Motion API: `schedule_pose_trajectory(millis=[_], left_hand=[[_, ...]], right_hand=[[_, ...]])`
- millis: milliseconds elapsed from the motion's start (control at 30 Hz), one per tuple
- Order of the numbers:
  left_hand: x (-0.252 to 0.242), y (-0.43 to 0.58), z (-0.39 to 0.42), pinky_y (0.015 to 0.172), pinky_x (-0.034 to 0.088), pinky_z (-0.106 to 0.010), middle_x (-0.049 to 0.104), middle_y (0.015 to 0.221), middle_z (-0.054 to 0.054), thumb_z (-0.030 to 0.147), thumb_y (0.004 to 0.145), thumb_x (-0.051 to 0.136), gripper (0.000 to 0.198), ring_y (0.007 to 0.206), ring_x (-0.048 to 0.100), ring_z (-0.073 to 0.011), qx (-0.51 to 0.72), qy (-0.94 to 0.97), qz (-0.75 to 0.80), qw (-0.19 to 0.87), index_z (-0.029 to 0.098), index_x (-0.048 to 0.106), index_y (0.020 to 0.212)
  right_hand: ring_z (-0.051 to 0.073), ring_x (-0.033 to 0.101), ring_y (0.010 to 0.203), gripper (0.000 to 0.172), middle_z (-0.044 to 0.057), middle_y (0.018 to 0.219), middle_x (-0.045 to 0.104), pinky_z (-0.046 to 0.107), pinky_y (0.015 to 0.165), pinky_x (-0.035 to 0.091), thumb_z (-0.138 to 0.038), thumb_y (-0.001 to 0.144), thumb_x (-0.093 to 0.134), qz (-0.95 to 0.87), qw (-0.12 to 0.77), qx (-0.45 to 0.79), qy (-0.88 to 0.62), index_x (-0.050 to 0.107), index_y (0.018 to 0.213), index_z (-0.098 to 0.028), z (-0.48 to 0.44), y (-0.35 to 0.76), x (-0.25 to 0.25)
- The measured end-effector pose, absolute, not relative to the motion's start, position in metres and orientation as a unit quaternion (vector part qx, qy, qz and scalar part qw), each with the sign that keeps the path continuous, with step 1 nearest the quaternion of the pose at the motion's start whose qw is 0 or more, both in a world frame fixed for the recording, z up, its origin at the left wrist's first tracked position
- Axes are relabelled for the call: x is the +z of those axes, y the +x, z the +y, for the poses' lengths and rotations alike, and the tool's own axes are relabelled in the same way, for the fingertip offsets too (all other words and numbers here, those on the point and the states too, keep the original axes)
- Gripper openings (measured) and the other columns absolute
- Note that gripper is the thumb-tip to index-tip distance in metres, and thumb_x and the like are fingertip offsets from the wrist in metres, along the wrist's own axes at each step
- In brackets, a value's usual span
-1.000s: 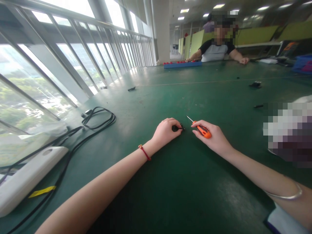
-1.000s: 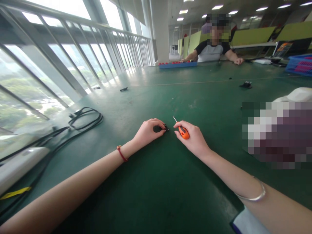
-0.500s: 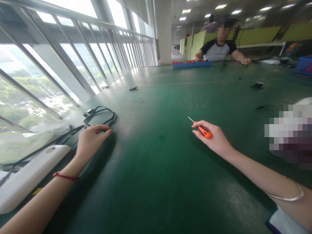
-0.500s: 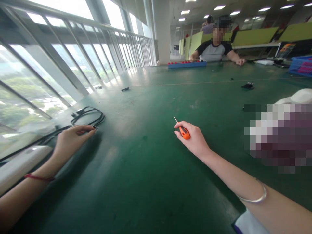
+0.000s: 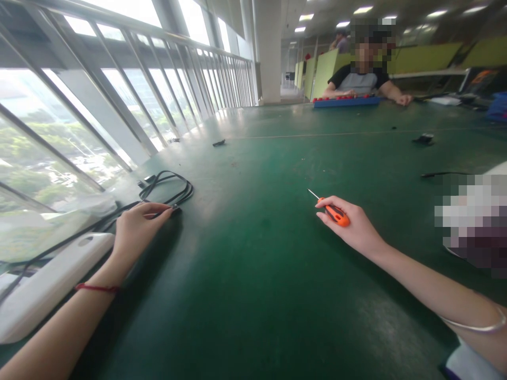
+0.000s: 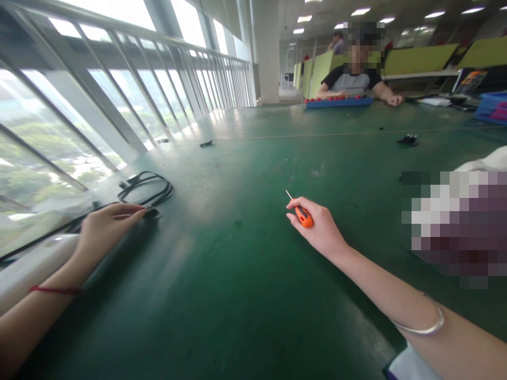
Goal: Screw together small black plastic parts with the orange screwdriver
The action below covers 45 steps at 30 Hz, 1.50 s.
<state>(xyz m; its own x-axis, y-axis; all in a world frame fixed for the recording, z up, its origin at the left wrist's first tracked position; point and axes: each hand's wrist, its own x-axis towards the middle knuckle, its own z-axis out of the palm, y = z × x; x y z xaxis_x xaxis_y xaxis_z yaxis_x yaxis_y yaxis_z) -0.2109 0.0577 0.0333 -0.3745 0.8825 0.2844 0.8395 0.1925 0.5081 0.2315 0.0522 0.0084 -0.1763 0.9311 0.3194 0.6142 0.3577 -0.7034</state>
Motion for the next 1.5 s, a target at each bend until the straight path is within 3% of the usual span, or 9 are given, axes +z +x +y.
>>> schedule_pose_trajectory(millis=[100, 500, 900, 1500], left_hand=[[0.038, -0.218, 0.059, 0.081, 0.047, -0.032, 0.072, 0.084, -0.006, 0.054, 0.063, 0.061, 0.047, 0.088, 0.067, -0.0254, 0.294, 0.534, 0.79, 0.067, 0.017, 0.073, 0.091], [0.036, -0.224, 0.061, 0.067, 0.041, -0.027, 0.07, 0.076, -0.005, 0.062, 0.056, 0.061, 0.061, 0.074, 0.061, -0.0203, 0.28, 0.543, 0.787, 0.091, 0.015, 0.074, 0.093], [0.037, -0.218, 0.059, 0.06, 0.037, -0.025, 0.07, 0.076, -0.005, 0.058, 0.06, 0.06, 0.057, 0.065, 0.055, -0.0171, 0.286, 0.541, 0.788, 0.072, 0.014, 0.074, 0.093], [0.031, -0.22, 0.063, 0.064, 0.039, -0.026, 0.067, 0.076, -0.004, 0.059, 0.064, 0.059, 0.058, 0.073, 0.058, -0.0198, 0.267, 0.564, 0.778, 0.072, 0.015, 0.072, 0.099]], right_hand=[[0.02, 0.064, 0.083, 0.016, 0.005, 0.096, 0.068, 0.032, 0.075, 0.047, -0.032, 0.084, 0.058, -0.737, 0.372, 0.218, -0.521, 0.062, 0.094, -0.021, 0.052, 0.231, 0.009], [0.022, 0.064, 0.088, 0.014, 0.005, 0.099, 0.067, 0.034, 0.078, 0.047, -0.03, 0.083, 0.058, -0.733, 0.369, 0.229, -0.523, 0.062, 0.095, -0.022, 0.052, 0.232, 0.008], [0.021, 0.065, 0.083, 0.014, 0.005, 0.097, 0.068, 0.033, 0.073, 0.049, -0.031, 0.084, 0.057, -0.741, 0.367, 0.211, -0.521, 0.062, 0.094, -0.022, 0.051, 0.23, 0.01], [0.021, 0.066, 0.085, 0.014, 0.005, 0.099, 0.069, 0.032, 0.073, 0.049, -0.029, 0.083, 0.058, -0.74, 0.366, 0.212, -0.522, 0.062, 0.095, -0.022, 0.051, 0.23, 0.008]])
